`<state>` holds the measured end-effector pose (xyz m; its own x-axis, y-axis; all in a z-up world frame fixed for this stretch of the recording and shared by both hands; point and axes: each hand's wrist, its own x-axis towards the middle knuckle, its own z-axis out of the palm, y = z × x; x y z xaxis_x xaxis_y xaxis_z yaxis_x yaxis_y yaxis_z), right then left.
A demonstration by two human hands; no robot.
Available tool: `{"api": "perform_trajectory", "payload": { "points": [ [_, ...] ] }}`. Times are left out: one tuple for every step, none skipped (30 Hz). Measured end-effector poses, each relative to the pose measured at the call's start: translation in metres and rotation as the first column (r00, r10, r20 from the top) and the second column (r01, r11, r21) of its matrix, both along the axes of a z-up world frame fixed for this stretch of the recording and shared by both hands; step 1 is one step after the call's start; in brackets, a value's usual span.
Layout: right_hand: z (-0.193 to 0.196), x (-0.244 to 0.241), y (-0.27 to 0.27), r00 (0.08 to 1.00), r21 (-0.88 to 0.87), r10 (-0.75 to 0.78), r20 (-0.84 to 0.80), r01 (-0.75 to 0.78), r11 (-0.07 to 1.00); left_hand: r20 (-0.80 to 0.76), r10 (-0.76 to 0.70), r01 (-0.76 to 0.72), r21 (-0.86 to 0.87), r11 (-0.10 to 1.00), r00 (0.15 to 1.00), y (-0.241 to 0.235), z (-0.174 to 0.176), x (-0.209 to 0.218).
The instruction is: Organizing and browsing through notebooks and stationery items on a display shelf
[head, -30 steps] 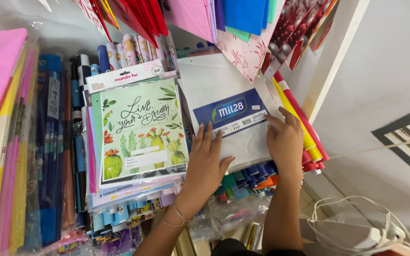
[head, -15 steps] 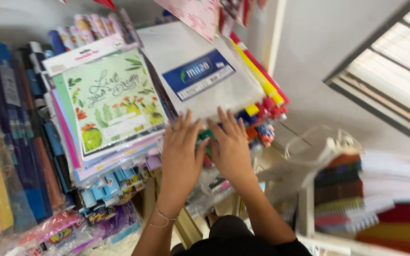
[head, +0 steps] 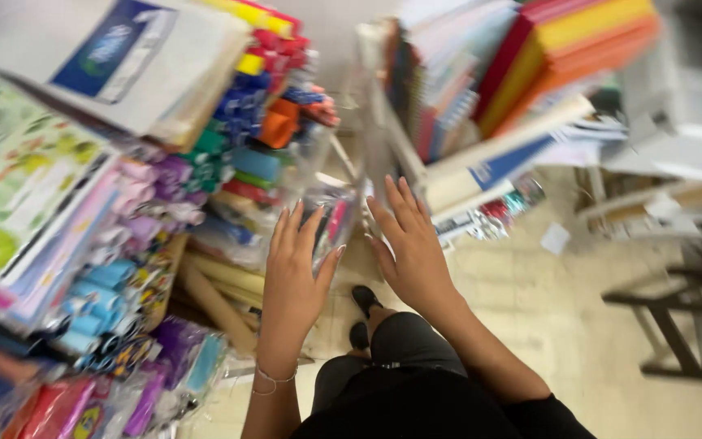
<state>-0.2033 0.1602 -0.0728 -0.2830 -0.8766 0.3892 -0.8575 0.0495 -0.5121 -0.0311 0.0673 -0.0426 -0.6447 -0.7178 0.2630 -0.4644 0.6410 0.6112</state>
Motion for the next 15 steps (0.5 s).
{"api": "perform_trajectory", "payload": {
  "points": [
    [0.003, -0.004, 0.018, 0.999, 0.006, -0.049, 0.003, 0.049, 0.999, 0.003, -0.049, 0.049, 0.006, 0.999, 0.999, 0.009, 0.000, -0.011],
    [0.006, -0.009, 0.035, 0.995, 0.068, -0.101, 0.011, 0.100, 0.993, 0.020, -0.117, 0.117, -0.012, 0.993, 0.993, 0.018, 0.000, -0.023],
    [0.009, -0.012, 0.053, 0.988, 0.130, -0.153, 0.019, 0.150, 0.980, 0.038, -0.184, 0.185, -0.030, 0.982, 0.982, 0.027, 0.000, -0.035],
    [0.008, -0.017, 0.068, 0.980, 0.129, -0.196, 0.018, 0.192, 0.973, 0.037, -0.226, 0.227, -0.031, 0.973, 0.973, 0.036, 0.000, -0.047],
    [0.009, -0.021, 0.083, 0.967, 0.167, -0.254, 0.024, 0.246, 0.955, 0.054, -0.281, 0.284, -0.056, 0.957, 0.958, 0.045, 0.001, -0.059],
    [0.009, -0.027, 0.097, 0.952, 0.203, -0.305, 0.028, 0.293, 0.934, 0.070, -0.329, 0.334, -0.082, 0.939, 0.942, 0.054, 0.002, -0.071],
    [0.008, -0.035, 0.110, 0.940, 0.200, -0.339, 0.026, 0.328, 0.923, 0.068, -0.363, 0.368, -0.085, 0.926, 0.929, 0.064, 0.007, -0.083],
    [0.005, -0.042, 0.125, 0.924, 0.213, -0.381, 0.023, 0.368, 0.905, 0.073, -0.397, 0.402, -0.087, 0.911, 0.915, 0.075, 0.010, -0.093],
    [0.002, -0.049, 0.139, 0.906, 0.225, -0.422, 0.019, 0.408, 0.885, 0.079, -0.430, 0.436, -0.089, 0.896, 0.899, 0.086, 0.014, -0.103],
    [0.005, -0.055, 0.153, 0.892, 0.227, -0.451, 0.020, 0.435, 0.871, 0.080, -0.458, 0.464, -0.087, 0.881, 0.885, 0.095, 0.010, -0.115],
    [0.007, -0.061, 0.167, 0.869, 0.239, -0.494, 0.026, 0.475, 0.847, 0.075, -0.480, 0.485, -0.071, 0.872, 0.874, 0.104, 0.006, -0.127],
    [0.010, -0.068, 0.182, 0.844, 0.252, -0.536, 0.031, 0.512, 0.821, 0.069, -0.500, 0.504, -0.054, 0.862, 0.863, 0.116, 0.002, -0.140],
    [0.013, -0.075, 0.199, 0.827, 0.256, -0.562, 0.031, 0.537, 0.804, 0.068, -0.527, 0.530, -0.051, 0.846, 0.847, 0.128, 0.002, -0.154],
    [0.015, -0.083, 0.215, 0.812, 0.265, -0.583, 0.036, 0.554, 0.789, 0.060, -0.558, 0.561, -0.067, 0.825, 0.828, 0.141, 0.001, -0.168],
    [0.018, -0.091, 0.232, 0.796, 0.275, -0.604, 0.042, 0.572, 0.773, 0.052, -0.588, 0.590, -0.083, 0.803, 0.807, 0.154, 0.001, -0.183]
  ]
}}
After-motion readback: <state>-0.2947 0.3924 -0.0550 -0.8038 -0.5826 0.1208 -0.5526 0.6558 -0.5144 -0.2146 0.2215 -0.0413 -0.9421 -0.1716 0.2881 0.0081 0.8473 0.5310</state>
